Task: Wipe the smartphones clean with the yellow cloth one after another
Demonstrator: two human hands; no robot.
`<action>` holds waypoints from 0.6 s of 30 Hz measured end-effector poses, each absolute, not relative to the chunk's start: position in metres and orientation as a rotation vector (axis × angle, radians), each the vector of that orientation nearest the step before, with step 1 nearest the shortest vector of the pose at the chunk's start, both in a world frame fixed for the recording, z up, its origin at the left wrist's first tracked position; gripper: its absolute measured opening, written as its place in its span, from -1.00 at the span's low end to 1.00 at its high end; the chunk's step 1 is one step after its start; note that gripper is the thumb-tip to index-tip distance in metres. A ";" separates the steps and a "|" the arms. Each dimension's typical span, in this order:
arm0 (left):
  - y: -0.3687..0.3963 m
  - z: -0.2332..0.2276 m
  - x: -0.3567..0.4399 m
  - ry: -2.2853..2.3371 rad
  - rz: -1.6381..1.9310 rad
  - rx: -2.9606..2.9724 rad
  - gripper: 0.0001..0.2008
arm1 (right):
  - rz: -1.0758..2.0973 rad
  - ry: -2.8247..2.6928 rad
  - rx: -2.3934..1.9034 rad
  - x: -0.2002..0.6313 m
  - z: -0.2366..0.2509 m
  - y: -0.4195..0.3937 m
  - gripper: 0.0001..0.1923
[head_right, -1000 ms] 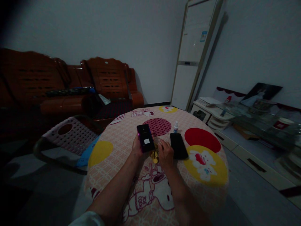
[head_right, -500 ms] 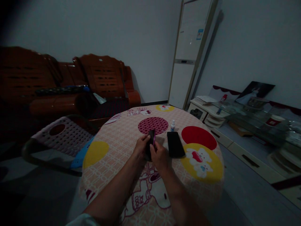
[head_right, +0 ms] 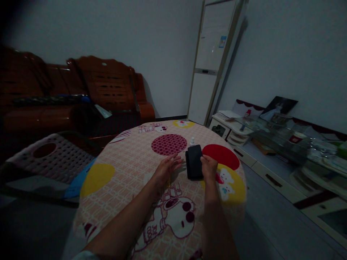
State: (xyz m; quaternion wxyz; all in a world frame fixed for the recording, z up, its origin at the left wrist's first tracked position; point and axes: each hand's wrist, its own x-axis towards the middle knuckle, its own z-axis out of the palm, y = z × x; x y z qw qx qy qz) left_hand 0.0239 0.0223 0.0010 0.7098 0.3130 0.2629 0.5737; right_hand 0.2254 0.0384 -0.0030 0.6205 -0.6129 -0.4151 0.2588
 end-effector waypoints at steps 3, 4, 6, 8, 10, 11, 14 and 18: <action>0.019 -0.003 0.037 0.647 1.231 0.664 -0.59 | 0.501 -1.021 -1.603 0.237 -0.007 0.039 -0.65; 0.019 -0.005 0.041 0.674 1.218 0.653 -0.54 | 0.455 -1.090 -1.666 0.238 -0.006 0.038 -0.67; 0.019 -0.009 0.048 0.716 1.178 0.641 -0.45 | 0.321 -1.261 -1.784 0.236 -0.002 0.034 -0.69; 0.019 -0.014 0.055 0.733 1.152 0.650 -0.41 | 0.177 -1.396 -1.875 0.232 0.003 0.030 -0.67; 0.019 -0.018 0.061 0.700 1.142 0.712 -0.44 | 0.091 -1.441 -1.931 0.229 0.006 0.028 -0.65; 0.019 -0.020 0.065 0.645 1.144 0.766 -0.46 | 0.072 -1.444 -1.947 0.228 0.006 0.028 -0.64; 0.018 -0.024 0.076 0.533 1.185 0.889 -0.47 | 0.121 -1.446 -1.946 0.226 0.001 0.032 -0.58; 0.018 -0.027 0.090 0.661 1.227 0.959 -0.37 | 0.456 -1.428 -1.828 0.228 -0.009 0.042 -0.55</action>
